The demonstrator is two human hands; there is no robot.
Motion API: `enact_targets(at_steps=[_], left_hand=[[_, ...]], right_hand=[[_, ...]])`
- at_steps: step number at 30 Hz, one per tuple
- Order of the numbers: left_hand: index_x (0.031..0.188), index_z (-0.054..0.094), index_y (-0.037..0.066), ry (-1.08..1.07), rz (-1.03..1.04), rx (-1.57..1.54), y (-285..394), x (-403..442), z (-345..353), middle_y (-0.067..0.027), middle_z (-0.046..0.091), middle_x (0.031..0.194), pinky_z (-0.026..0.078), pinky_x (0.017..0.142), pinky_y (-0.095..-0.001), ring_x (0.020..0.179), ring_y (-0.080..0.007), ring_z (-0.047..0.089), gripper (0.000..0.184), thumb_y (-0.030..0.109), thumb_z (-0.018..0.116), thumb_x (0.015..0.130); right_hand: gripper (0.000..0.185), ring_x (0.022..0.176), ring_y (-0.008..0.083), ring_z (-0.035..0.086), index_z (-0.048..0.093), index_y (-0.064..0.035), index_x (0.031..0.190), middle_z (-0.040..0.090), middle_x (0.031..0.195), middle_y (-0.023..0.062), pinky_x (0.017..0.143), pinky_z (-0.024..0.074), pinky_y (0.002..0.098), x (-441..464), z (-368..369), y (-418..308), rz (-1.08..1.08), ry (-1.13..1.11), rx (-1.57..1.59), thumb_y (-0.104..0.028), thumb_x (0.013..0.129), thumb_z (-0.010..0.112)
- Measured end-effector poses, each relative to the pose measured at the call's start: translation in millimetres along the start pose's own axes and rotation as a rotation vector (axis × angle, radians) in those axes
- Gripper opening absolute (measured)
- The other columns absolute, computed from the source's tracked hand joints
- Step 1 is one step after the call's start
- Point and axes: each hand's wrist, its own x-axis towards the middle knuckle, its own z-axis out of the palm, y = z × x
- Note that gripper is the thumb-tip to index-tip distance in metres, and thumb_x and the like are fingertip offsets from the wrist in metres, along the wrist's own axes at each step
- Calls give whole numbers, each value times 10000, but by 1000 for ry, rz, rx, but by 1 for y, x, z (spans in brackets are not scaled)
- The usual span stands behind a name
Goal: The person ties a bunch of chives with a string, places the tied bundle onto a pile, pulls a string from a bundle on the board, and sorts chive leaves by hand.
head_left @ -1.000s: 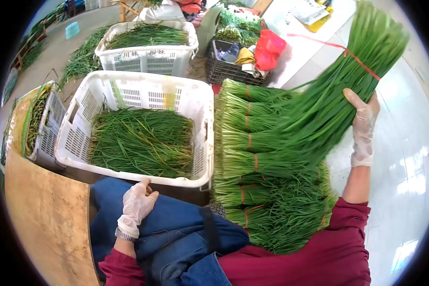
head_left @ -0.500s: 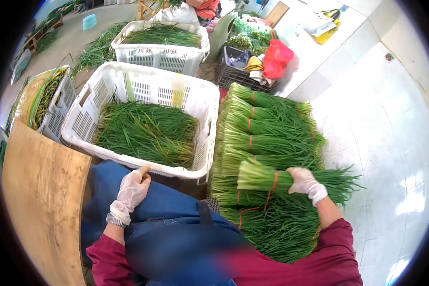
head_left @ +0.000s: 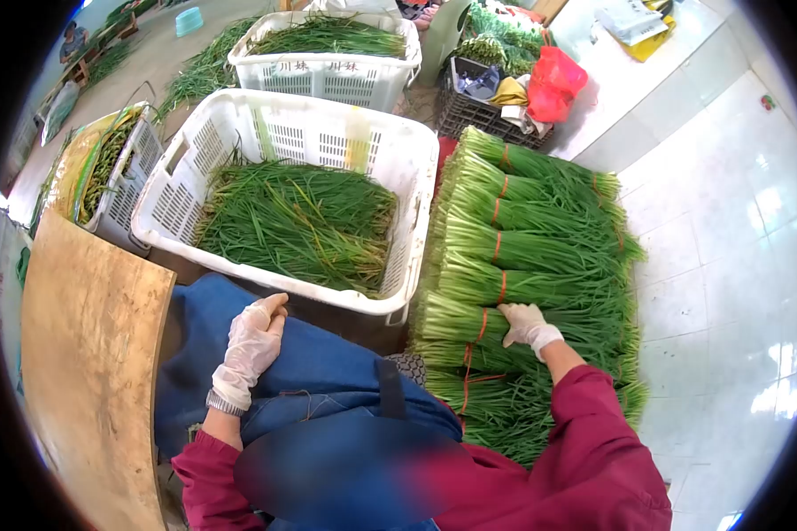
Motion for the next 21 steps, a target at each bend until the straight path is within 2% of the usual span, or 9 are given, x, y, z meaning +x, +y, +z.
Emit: enact_targets(at_steps=[3,5,7,9,11,13,15,17,21], left_hand=[[1037,609,29,26,3,-66,-3,-1,1,-133,650,874,488,759,-346,829,-284,625,236,52,547,810],[1038,611,30,29,21,-66,-1,-2,-2,-133,650,871,489,757,-342,824,-277,627,238,43,545,810],[1040,612,31,28,-1,-103,-4,-4,-1,-133,651,868,488,756,-339,820,-273,627,239,40,544,811],[1040,613,31,30,-12,-120,-3,-2,0,-131,651,866,487,756,-336,817,-269,627,239,38,545,811],[1039,614,30,33,-33,-113,-1,-2,-1,-127,652,865,487,757,-333,814,-266,627,238,38,547,811],[1039,615,27,48,-14,-120,-4,-3,-2,-128,653,862,488,757,-330,811,-268,627,238,39,550,810],[1038,615,23,59,-10,-136,-6,-4,-2,-130,652,862,488,758,-328,810,-269,627,237,39,552,810],[1037,615,18,66,-24,-161,-7,-6,-3,-134,652,863,488,761,-328,812,-270,627,236,38,553,810],[1037,613,8,66,-62,-196,-1,-7,-7,-143,649,869,487,763,-326,825,-271,625,239,30,548,809]], right_hand=[[854,1125,276,502,418,-93,1284,524,1229,111,928,381,432,-18,9,-14,60,120,-65,-354,573,812],[831,1139,275,491,414,-88,1290,509,1256,116,943,370,437,-33,3,-17,8,239,-47,-413,617,776],[768,1135,311,488,429,-77,1284,498,1263,141,936,376,425,-37,-11,-4,43,217,97,-479,687,697],[637,1066,309,542,523,-58,1203,583,1155,152,908,403,400,-40,-23,16,122,247,169,-501,757,628],[572,1015,306,572,551,-54,1166,617,1095,143,867,430,386,-40,-17,35,171,244,293,-476,784,609],[528,1004,303,579,558,-62,1159,621,1087,138,841,444,378,-54,-6,40,264,295,448,-449,802,593],[514,1024,301,569,552,-82,1174,613,1097,149,861,434,375,-54,39,64,436,413,577,-449,815,566],[538,1040,306,561,565,-90,1171,605,1119,144,886,416,425,-65,61,69,653,427,483,-490,812,548],[531,1062,308,555,600,-99,1121,608,1115,134,893,396,485,-53,61,71,856,347,258,-518,799,549]])
